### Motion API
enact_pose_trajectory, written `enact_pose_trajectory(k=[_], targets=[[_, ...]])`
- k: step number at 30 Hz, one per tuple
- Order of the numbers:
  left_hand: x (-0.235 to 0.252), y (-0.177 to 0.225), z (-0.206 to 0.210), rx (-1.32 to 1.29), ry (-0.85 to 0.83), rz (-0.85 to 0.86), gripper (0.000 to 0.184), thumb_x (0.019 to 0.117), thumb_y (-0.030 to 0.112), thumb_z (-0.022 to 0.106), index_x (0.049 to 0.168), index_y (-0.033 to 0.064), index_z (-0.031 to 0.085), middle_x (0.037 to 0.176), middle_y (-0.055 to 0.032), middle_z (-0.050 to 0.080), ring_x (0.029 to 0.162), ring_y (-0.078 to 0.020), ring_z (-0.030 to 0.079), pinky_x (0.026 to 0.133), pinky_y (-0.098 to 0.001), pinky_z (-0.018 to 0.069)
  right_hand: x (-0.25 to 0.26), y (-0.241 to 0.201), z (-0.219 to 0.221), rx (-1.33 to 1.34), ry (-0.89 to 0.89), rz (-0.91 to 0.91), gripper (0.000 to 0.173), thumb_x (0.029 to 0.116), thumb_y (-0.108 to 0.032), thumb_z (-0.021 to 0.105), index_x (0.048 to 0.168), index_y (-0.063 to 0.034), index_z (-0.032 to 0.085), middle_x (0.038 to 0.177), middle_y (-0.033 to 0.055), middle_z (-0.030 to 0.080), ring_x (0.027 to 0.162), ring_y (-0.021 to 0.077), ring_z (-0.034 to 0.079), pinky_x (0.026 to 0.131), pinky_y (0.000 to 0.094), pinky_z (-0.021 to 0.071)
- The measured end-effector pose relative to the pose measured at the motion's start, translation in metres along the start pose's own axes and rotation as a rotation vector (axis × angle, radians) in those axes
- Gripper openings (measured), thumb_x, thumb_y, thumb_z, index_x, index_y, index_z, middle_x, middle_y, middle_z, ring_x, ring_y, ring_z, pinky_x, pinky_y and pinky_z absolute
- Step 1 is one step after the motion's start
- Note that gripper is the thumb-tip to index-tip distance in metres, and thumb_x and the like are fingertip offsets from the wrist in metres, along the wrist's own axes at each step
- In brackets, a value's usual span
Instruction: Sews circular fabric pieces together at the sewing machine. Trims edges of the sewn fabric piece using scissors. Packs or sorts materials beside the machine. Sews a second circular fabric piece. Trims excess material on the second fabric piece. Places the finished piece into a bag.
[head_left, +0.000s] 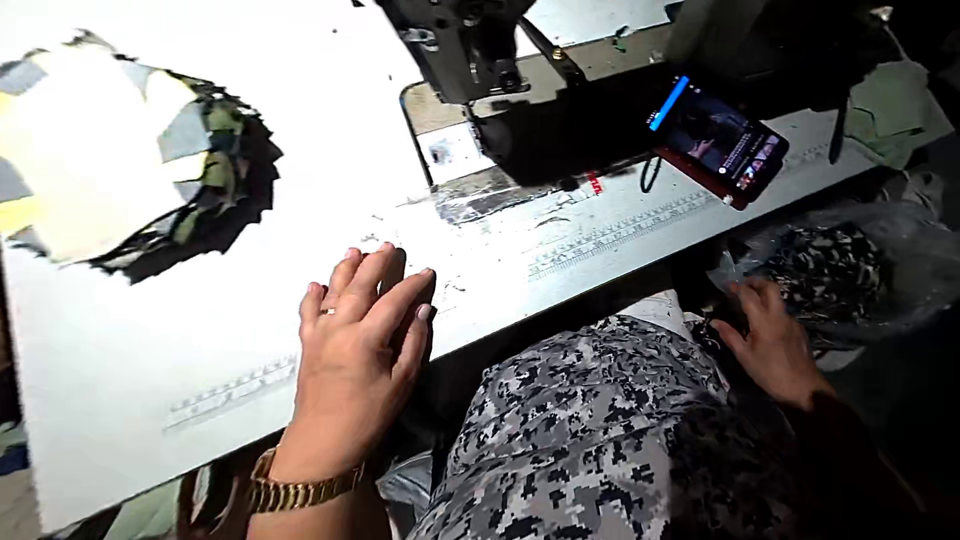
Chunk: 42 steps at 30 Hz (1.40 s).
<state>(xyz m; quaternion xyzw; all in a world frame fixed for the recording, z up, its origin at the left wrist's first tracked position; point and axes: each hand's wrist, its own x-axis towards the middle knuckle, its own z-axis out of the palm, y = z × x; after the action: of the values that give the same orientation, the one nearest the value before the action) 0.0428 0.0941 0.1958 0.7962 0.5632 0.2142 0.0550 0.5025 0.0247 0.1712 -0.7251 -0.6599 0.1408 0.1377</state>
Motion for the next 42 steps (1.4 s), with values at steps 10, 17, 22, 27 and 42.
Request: enact_pose_trajectory(k=[10, 17, 22, 27, 42], targets=[[-0.002, -0.004, 0.007, 0.067, 0.006, -0.015, 0.054, 0.1073, 0.044, 0.034, 0.15, 0.0184, 0.055, 0.161, -0.0179, 0.041, 0.154, -0.0395, 0.029, 0.122, -0.0656, 0.018, -0.008, 0.035, 0.013, -0.105, 0.26, 0.101, 0.033, 0.0986, -0.02, 0.067, 0.126, -0.0009, 0.067, 0.111, 0.0275, 0.063, 0.089, 0.0447, 0.067, 0.073, 0.0618, 0.0552], [-0.003, -0.003, 0.007, 0.094, 0.004, -0.017, 0.055, 0.1076, 0.045, 0.031, 0.151, 0.0199, 0.053, 0.162, -0.0169, 0.04, 0.154, -0.0377, 0.029, 0.121, -0.0654, 0.0186, -0.005, 0.042, -0.005, -0.046, 0.302, -0.017, 0.016, 0.1001, -0.007, 0.059, 0.103, 0.0043, 0.07, 0.109, 0.0245, 0.064, 0.091, 0.0405, 0.068, 0.072, 0.0582, 0.0566], [-0.003, -0.005, 0.009, 0.089, 0.011, -0.023, 0.054, 0.1079, 0.045, 0.032, 0.152, 0.0205, 0.053, 0.162, -0.0166, 0.041, 0.154, -0.0384, 0.029, 0.122, -0.0648, 0.0185, -0.014, 0.041, -0.021, 0.041, 0.44, -0.01, 0.021, 0.102, -0.006, 0.053, 0.105, 0.0093, 0.067, 0.104, 0.0257, 0.068, 0.089, 0.038, 0.07, 0.078, 0.0534, 0.0579], [-0.002, -0.004, 0.009, 0.1, 0.01, -0.028, 0.055, 0.108, 0.044, 0.031, 0.151, 0.0187, 0.054, 0.161, -0.0175, 0.042, 0.153, -0.0386, 0.03, 0.122, -0.0642, 0.0186, -0.019, 0.035, -0.047, 0.147, 0.674, 0.013, 0.024, 0.1065, -0.012, 0.051, 0.105, 0.0092, 0.061, 0.092, 0.0214, 0.063, 0.074, 0.0238, 0.066, 0.067, 0.0371, 0.0592], [-0.002, -0.007, 0.009, 0.093, -0.008, -0.032, 0.056, 0.1072, 0.043, 0.031, 0.15, 0.0171, 0.055, 0.161, -0.0189, 0.04, 0.153, -0.0397, 0.03, 0.121, -0.0645, 0.0186, -0.004, 0.021, -0.07, 0.035, 0.159, 0.06, 0.031, 0.1056, -0.02, 0.055, 0.128, -0.0023, 0.068, 0.12, 0.0205, 0.069, 0.104, 0.0361, 0.069, 0.09, 0.058, 0.0555]])
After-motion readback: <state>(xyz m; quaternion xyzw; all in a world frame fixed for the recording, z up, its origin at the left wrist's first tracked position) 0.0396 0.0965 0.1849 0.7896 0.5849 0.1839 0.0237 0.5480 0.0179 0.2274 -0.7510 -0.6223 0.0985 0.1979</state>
